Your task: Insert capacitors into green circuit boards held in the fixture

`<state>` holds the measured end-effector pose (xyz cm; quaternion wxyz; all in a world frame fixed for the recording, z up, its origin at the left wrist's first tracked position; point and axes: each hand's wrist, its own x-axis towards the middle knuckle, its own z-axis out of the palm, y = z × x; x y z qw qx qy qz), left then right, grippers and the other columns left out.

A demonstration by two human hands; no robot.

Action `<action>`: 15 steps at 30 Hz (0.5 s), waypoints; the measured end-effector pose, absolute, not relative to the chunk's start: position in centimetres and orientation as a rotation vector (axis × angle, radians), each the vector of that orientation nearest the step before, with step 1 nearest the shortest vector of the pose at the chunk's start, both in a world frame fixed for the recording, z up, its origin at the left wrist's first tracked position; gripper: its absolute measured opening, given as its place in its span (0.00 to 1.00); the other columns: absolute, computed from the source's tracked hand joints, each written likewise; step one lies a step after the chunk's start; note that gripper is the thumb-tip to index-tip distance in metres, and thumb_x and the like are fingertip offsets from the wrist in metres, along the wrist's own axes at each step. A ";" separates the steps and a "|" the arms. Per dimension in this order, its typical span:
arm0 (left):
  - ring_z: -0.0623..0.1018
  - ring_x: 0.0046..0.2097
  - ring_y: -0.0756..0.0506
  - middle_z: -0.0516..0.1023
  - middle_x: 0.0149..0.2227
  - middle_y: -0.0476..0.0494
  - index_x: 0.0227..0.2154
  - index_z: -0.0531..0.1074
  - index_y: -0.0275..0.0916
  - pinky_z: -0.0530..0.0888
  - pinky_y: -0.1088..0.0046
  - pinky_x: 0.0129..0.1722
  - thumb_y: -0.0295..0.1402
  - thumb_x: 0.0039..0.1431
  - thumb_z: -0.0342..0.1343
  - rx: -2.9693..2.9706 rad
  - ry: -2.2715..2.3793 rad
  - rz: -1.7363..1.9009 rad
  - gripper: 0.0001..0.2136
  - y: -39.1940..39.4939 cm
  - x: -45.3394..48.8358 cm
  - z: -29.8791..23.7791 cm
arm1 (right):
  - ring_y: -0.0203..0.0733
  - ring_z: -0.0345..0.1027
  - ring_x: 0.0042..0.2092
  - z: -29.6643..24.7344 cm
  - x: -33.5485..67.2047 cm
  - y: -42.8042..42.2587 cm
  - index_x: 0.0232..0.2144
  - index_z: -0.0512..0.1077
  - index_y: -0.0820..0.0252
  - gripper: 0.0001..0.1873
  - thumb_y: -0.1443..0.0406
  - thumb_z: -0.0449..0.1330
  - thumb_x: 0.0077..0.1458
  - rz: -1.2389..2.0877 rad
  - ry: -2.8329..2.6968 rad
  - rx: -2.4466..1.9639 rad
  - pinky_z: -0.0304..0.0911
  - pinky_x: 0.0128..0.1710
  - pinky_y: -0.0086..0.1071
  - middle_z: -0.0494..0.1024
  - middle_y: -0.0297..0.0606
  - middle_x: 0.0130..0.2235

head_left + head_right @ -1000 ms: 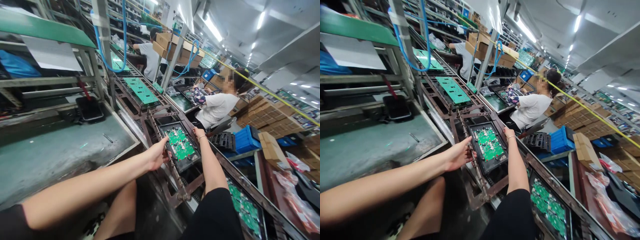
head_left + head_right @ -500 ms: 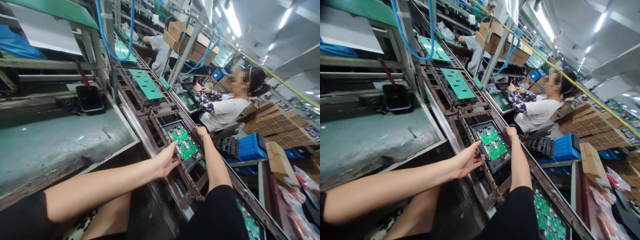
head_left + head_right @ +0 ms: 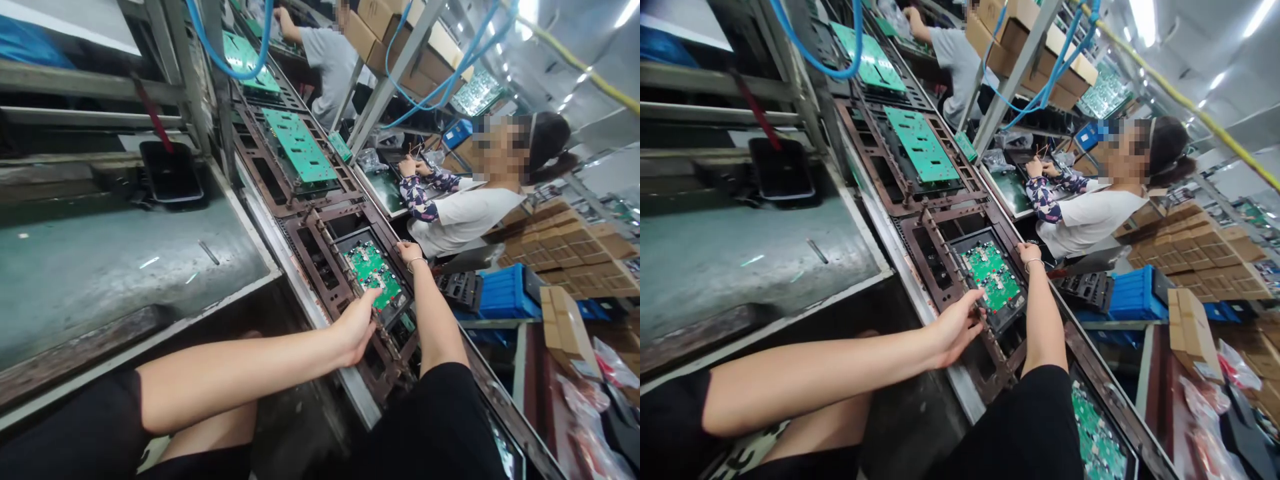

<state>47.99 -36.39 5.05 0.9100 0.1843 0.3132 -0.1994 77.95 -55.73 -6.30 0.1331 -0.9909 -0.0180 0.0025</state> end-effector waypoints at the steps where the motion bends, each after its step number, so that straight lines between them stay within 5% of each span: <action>1: 0.71 0.30 0.50 0.70 0.23 0.52 0.30 0.72 0.40 0.67 0.74 0.52 0.34 0.61 0.54 0.374 0.648 -0.407 0.06 -36.5 48.0 5.0 | 0.40 0.72 0.29 -6.3 78.1 -55.8 0.30 0.78 0.67 0.16 0.59 0.57 0.56 0.015 -0.035 -2.878 0.64 0.33 0.28 0.79 0.42 0.26; 8: 0.74 0.37 0.49 0.72 0.26 0.51 0.30 0.71 0.39 0.65 0.71 0.56 0.32 0.58 0.53 0.389 0.629 -0.423 0.04 -37.2 48.1 4.1 | 0.42 0.74 0.37 -6.1 77.7 -55.8 0.34 0.78 0.68 0.16 0.62 0.54 0.58 0.065 0.030 -2.914 0.65 0.40 0.31 0.81 0.46 0.34; 12: 0.71 0.55 0.45 0.78 0.42 0.43 0.34 0.72 0.39 0.60 0.65 0.62 0.34 0.56 0.55 0.527 0.519 -0.513 0.06 -36.5 48.0 2.8 | 0.49 0.71 0.46 -4.2 76.6 -54.0 0.42 0.75 0.72 0.16 0.63 0.57 0.56 -0.038 0.013 -2.962 0.64 0.47 0.38 0.77 0.56 0.45; 15: 0.68 0.60 0.40 0.73 0.54 0.34 0.35 0.73 0.36 0.61 0.62 0.62 0.36 0.52 0.59 0.740 0.510 -0.627 0.09 -34.3 47.5 1.8 | 0.51 0.67 0.51 0.1 75.6 -51.1 0.48 0.70 0.71 0.22 0.59 0.56 0.59 -0.461 -0.241 -2.910 0.63 0.50 0.43 0.71 0.59 0.50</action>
